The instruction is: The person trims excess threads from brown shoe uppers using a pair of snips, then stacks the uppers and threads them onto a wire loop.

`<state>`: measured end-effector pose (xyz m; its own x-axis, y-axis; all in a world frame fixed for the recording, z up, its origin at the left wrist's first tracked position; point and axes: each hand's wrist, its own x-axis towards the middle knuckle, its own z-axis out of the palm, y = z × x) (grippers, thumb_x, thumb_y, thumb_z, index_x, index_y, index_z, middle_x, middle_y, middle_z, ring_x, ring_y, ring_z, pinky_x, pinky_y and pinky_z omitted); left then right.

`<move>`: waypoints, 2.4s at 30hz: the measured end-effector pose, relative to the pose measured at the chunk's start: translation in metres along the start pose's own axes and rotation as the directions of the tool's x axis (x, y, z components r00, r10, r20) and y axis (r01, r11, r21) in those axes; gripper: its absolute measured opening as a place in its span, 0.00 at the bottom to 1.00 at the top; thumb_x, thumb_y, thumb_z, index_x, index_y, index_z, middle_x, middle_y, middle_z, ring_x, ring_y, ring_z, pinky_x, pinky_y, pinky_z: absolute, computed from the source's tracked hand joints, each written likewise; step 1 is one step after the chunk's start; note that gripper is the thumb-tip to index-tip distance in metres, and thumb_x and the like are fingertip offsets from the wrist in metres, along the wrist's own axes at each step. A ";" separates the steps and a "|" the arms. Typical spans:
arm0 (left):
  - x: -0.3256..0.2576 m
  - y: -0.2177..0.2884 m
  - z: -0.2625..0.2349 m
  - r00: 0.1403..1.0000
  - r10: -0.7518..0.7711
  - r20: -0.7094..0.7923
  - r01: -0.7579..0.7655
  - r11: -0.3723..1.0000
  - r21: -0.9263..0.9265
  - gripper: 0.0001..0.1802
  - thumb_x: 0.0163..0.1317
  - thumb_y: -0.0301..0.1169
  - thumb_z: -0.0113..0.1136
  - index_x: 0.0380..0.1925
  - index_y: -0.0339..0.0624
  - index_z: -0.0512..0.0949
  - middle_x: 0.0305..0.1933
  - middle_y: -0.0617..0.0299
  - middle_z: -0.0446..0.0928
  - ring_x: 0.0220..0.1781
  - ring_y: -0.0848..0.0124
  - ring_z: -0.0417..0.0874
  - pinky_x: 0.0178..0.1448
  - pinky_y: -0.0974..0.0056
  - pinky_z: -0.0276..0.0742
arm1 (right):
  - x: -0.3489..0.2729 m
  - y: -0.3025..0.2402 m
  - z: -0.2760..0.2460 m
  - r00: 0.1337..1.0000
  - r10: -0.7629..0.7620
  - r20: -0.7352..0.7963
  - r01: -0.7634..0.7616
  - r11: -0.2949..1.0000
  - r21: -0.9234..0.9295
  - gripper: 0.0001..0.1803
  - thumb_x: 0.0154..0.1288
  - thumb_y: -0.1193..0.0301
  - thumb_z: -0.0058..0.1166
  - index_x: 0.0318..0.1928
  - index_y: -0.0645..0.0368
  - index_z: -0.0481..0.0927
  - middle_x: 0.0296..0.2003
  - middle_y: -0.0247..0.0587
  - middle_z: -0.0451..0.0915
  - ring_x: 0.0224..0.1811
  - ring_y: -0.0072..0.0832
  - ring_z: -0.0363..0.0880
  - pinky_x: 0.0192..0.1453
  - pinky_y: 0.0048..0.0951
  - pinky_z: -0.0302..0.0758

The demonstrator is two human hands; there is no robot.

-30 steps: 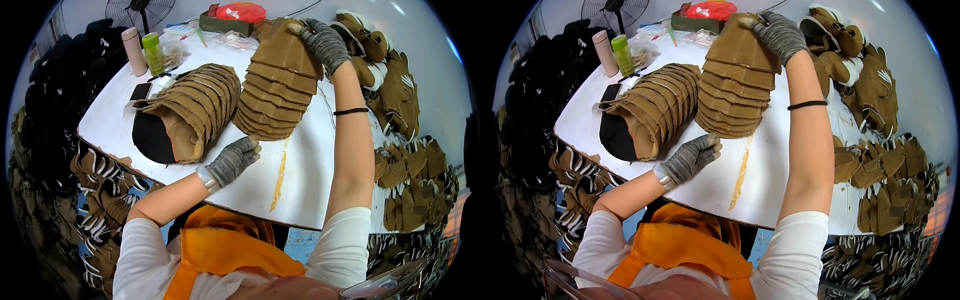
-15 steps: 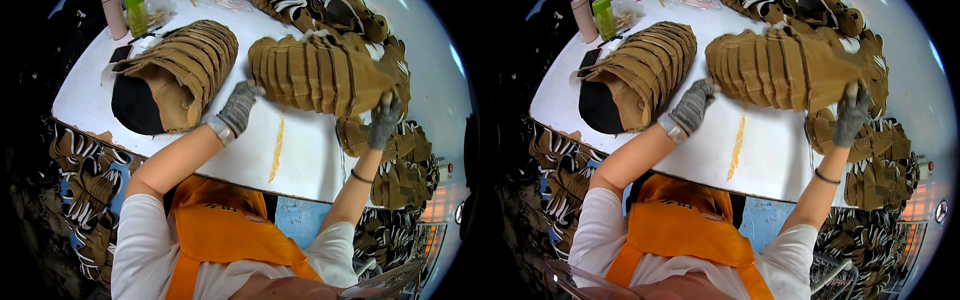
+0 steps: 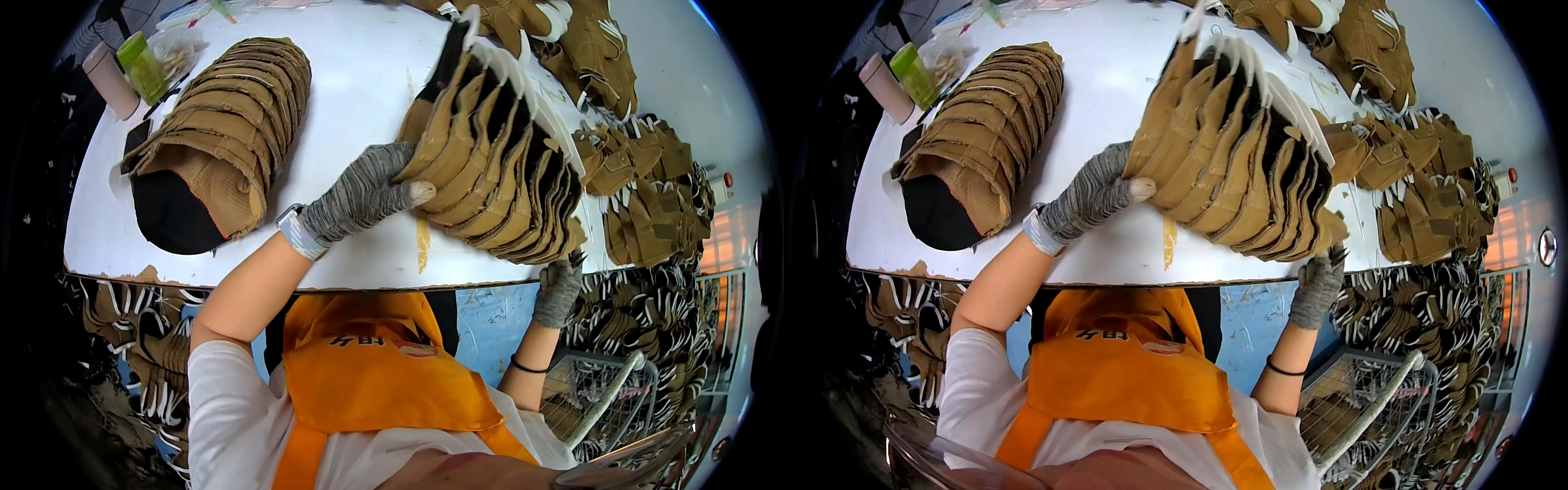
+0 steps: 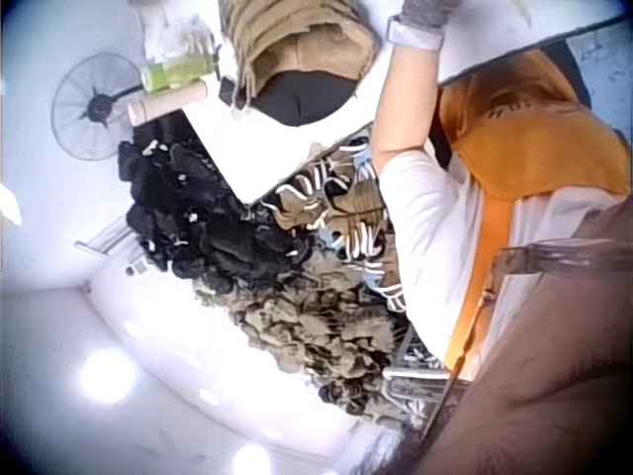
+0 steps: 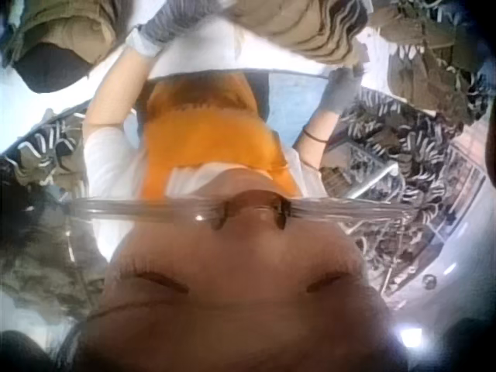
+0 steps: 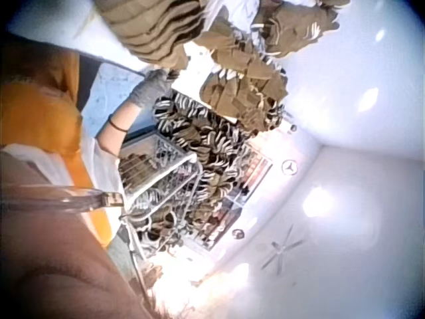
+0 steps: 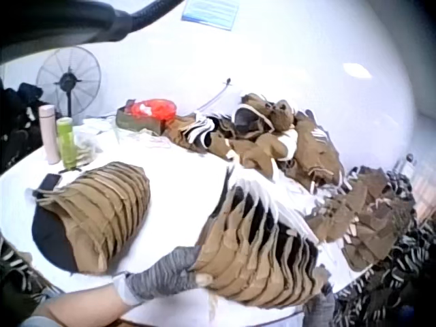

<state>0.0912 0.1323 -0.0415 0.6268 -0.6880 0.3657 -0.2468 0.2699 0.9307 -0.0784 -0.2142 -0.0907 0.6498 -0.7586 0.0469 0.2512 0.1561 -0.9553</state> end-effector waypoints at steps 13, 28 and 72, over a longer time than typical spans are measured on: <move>-0.003 -0.013 0.005 0.943 -0.290 -0.165 0.209 0.899 -0.386 0.35 0.63 0.56 0.52 0.54 0.34 0.73 0.51 0.55 0.77 0.53 0.72 0.75 0.60 0.68 0.69 | 0.047 0.048 0.052 0.968 -0.242 0.058 0.237 0.968 0.082 0.22 0.71 0.64 0.41 0.61 0.60 0.63 0.56 0.44 0.71 0.55 0.36 0.73 0.58 0.35 0.75; 0.004 -0.012 0.019 0.886 0.068 -0.459 -0.044 0.997 0.063 0.38 0.63 0.44 0.58 0.65 0.39 0.53 0.61 0.52 0.67 0.62 0.66 0.69 0.62 0.62 0.70 | 0.018 0.041 0.034 0.938 -0.338 0.075 0.345 0.898 -0.271 0.30 0.71 0.58 0.44 0.64 0.65 0.59 0.56 0.46 0.70 0.55 0.31 0.71 0.58 0.31 0.70; 0.061 0.012 0.079 0.791 0.588 0.168 -0.114 -0.129 0.985 0.21 0.51 0.39 0.64 0.48 0.71 0.79 0.64 0.63 0.65 0.69 0.58 0.56 0.72 0.51 0.42 | 0.003 0.032 0.035 0.935 -0.348 -0.067 0.327 0.920 -0.216 0.15 0.66 0.67 0.54 0.49 0.60 0.70 0.33 0.31 0.72 0.19 0.12 0.61 0.21 0.15 0.61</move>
<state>0.0679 0.0404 -0.0082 0.2263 -0.4991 0.8365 -0.7676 -0.6201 -0.1623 -0.0435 -0.1894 -0.1113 0.4723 -0.8059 0.3569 0.2889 -0.2410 -0.9265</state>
